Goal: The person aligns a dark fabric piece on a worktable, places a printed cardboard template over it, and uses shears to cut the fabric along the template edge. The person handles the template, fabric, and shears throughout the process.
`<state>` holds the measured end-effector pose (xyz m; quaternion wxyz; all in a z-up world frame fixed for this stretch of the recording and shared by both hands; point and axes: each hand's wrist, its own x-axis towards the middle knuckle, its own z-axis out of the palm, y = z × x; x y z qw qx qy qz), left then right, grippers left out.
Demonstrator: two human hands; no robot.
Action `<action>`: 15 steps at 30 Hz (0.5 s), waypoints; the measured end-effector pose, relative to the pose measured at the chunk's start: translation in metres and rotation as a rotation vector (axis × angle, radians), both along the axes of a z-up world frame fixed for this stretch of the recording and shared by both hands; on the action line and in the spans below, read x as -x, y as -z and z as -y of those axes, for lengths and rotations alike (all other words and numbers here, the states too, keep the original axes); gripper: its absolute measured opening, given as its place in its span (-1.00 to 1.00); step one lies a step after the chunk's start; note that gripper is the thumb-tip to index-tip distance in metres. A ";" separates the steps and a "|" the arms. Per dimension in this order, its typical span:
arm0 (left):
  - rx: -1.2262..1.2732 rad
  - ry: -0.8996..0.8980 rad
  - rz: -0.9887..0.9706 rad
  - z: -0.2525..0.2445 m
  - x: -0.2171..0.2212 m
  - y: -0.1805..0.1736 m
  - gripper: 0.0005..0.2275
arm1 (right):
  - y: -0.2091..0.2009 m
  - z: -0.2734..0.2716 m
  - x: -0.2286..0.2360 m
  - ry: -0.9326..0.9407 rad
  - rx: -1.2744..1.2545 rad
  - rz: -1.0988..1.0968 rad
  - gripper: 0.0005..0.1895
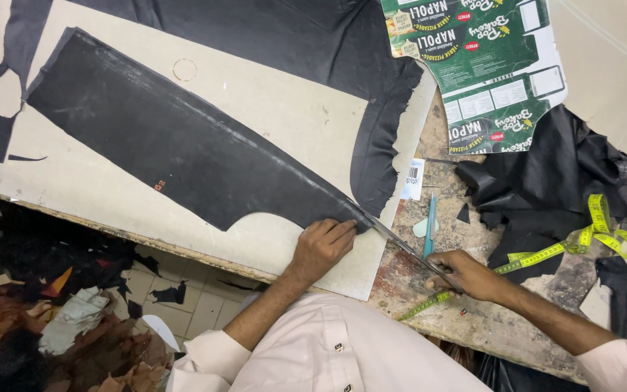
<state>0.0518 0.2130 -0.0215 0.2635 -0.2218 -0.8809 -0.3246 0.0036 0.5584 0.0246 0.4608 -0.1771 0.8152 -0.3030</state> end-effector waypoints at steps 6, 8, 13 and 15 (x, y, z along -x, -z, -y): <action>-0.012 0.009 -0.004 -0.001 0.001 0.001 -0.88 | 0.005 -0.008 -0.003 0.112 -0.071 0.188 -0.55; -0.018 0.009 0.001 0.000 -0.001 0.002 -0.87 | 0.004 -0.008 -0.001 0.081 -0.040 0.180 -0.57; -0.029 0.023 -0.022 0.002 -0.001 0.005 -0.85 | 0.004 0.018 0.022 0.022 -0.038 0.185 -0.42; -0.029 0.030 -0.040 0.003 -0.002 0.006 -0.85 | 0.002 0.035 0.035 -0.008 -0.080 0.162 -0.38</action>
